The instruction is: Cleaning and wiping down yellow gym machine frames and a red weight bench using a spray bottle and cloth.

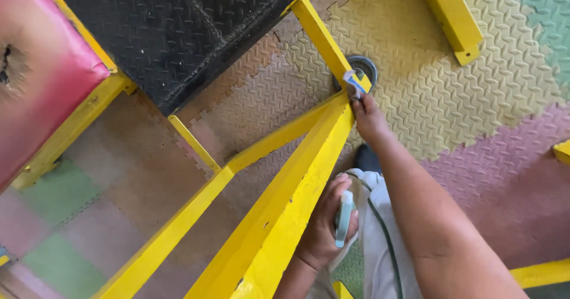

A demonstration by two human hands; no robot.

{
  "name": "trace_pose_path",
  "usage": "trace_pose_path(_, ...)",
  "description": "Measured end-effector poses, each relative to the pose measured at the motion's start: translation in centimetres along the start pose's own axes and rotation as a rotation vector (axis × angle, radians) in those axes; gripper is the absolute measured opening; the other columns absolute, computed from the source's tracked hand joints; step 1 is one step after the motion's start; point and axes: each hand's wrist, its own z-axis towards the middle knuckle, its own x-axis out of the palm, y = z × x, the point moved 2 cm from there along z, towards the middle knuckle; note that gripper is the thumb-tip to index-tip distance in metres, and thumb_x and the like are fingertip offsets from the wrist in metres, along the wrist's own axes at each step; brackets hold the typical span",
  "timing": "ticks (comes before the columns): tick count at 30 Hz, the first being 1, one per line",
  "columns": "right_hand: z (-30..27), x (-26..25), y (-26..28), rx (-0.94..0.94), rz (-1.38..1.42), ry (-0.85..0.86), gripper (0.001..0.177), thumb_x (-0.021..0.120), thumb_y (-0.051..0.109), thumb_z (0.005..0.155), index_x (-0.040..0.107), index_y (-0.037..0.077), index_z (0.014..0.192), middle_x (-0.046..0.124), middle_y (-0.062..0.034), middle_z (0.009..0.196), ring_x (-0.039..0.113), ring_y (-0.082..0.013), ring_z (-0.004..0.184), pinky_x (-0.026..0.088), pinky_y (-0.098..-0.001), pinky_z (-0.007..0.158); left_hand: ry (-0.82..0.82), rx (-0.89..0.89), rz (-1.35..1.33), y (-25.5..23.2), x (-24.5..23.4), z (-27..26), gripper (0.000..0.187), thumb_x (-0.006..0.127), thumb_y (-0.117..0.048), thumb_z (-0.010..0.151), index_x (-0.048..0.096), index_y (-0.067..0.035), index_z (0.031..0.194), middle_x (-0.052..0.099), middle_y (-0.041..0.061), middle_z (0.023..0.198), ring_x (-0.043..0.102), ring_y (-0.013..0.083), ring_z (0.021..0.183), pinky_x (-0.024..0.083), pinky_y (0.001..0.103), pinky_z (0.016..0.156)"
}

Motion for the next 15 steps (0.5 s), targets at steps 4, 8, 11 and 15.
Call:
trace_pose_path(4, -0.7, 0.6, 1.9, 0.05, 0.112, -0.059, 0.025, 0.057, 0.024, 0.105, 0.061, 0.012, 0.126, 0.07, -0.0091, 0.103, 0.063, -0.0186, 0.094, 0.049, -0.0347, 0.087, -0.007, 0.003, 0.025, 0.4, -0.4, -1.4, 0.053, 0.064, -0.018, 0.098, 0.049, -0.002, 0.146, 0.058, 0.021, 0.147, 0.056, 0.0394, 0.139, 0.043, 0.045, 0.12)
trace_pose_path(8, -5.1, 0.7, 4.7, 0.062, 0.236, -0.092, 0.019, 0.059, 0.019, 0.108, 0.064, 0.007, 0.121, 0.068, -0.0082, 0.104, 0.059, -0.0186, 0.095, 0.05, -0.0354, 0.088, 0.002, -0.012, 0.061, -2.4, -2.3, -3.3, 0.054, 0.066, -0.019, 0.097, 0.049, -0.002, 0.145, 0.059, 0.021, 0.144, 0.058, 0.0396, 0.133, 0.045, 0.044, 0.116)
trace_pose_path(11, -11.5, 0.3, 10.2, -0.004, 0.389, -0.038, 0.024, 0.058, 0.013, 0.107, 0.063, 0.008, 0.13, 0.066, -0.0061, 0.113, 0.057, -0.0166, 0.104, 0.048, -0.0329, 0.095, -0.018, -0.039, 0.05, -5.7, -4.1, -5.7, 0.055, 0.067, -0.02, 0.096, 0.05, -0.001, 0.144, 0.061, 0.021, 0.142, 0.061, 0.0399, 0.127, 0.048, 0.043, 0.111)
trace_pose_path(15, -20.9, -2.0, 20.8, -0.228, 0.325, 0.014, 0.041, 0.056, 0.003, 0.101, 0.056, 0.007, 0.143, 0.06, -0.0103, 0.142, 0.045, -0.0218, 0.141, 0.032, -0.0332, 0.114, -0.106, -0.028, 0.051, -10.7, -6.4, -9.5, 0.054, 0.069, -0.021, 0.095, 0.053, -0.001, 0.142, 0.063, 0.021, 0.14, 0.063, 0.0394, 0.122, 0.049, 0.043, 0.108)
